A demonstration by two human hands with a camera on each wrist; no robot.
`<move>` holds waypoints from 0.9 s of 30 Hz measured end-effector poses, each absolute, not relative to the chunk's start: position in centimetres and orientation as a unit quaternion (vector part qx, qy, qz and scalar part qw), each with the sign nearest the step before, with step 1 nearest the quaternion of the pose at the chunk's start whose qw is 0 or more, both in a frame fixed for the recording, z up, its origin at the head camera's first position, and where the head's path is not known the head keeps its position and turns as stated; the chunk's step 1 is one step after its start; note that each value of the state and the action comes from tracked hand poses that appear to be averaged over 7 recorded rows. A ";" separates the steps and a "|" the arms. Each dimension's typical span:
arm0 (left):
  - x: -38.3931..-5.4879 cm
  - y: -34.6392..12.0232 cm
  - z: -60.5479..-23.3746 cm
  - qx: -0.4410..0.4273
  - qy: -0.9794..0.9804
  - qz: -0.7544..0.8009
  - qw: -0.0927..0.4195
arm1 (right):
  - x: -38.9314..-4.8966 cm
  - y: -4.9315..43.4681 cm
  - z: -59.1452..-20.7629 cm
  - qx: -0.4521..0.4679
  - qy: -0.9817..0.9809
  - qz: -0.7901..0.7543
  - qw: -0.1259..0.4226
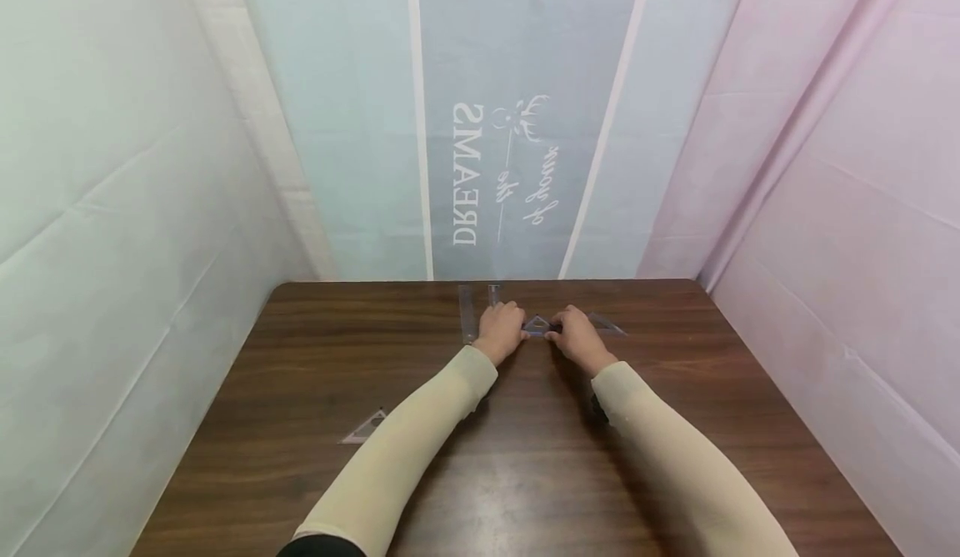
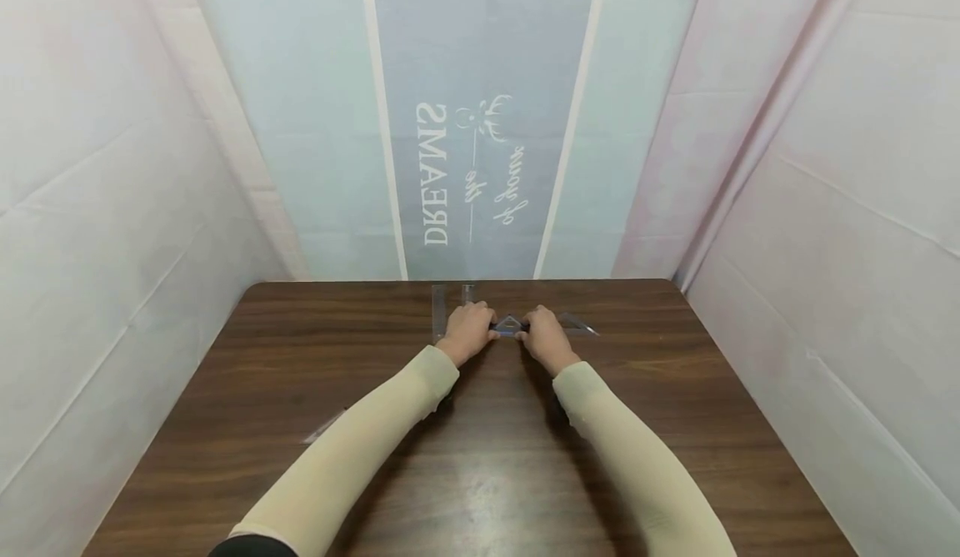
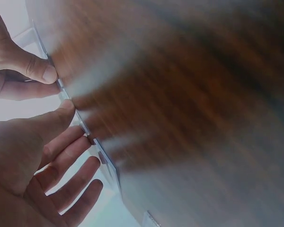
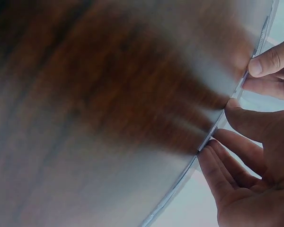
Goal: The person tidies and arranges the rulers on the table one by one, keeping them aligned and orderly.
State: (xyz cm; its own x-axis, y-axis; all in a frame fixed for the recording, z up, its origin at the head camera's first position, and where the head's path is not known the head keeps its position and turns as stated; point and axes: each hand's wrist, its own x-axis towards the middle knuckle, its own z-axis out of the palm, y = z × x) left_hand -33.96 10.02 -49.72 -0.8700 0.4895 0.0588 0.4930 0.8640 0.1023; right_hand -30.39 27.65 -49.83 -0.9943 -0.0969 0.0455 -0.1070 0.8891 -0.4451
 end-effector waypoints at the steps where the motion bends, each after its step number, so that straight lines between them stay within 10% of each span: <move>1: -33.9 10.0 -49.7 -0.254 -0.965 -0.058 0.017 | -30.3 27.6 -49.8 0.053 -0.972 0.230 0.013; 27: -33.9 10.7 -51.3 -0.226 -0.971 -0.073 0.028 | -29.3 27.7 -50.9 0.056 -0.974 0.217 0.030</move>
State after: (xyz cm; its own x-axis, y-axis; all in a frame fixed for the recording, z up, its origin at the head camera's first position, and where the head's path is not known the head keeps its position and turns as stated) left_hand -33.90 10.68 -51.26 -0.8960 0.4354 0.0874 0.4436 0.8868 0.1293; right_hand -29.26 27.66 -50.89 -0.9920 -0.0951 0.0831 -0.1214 0.8996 -0.4195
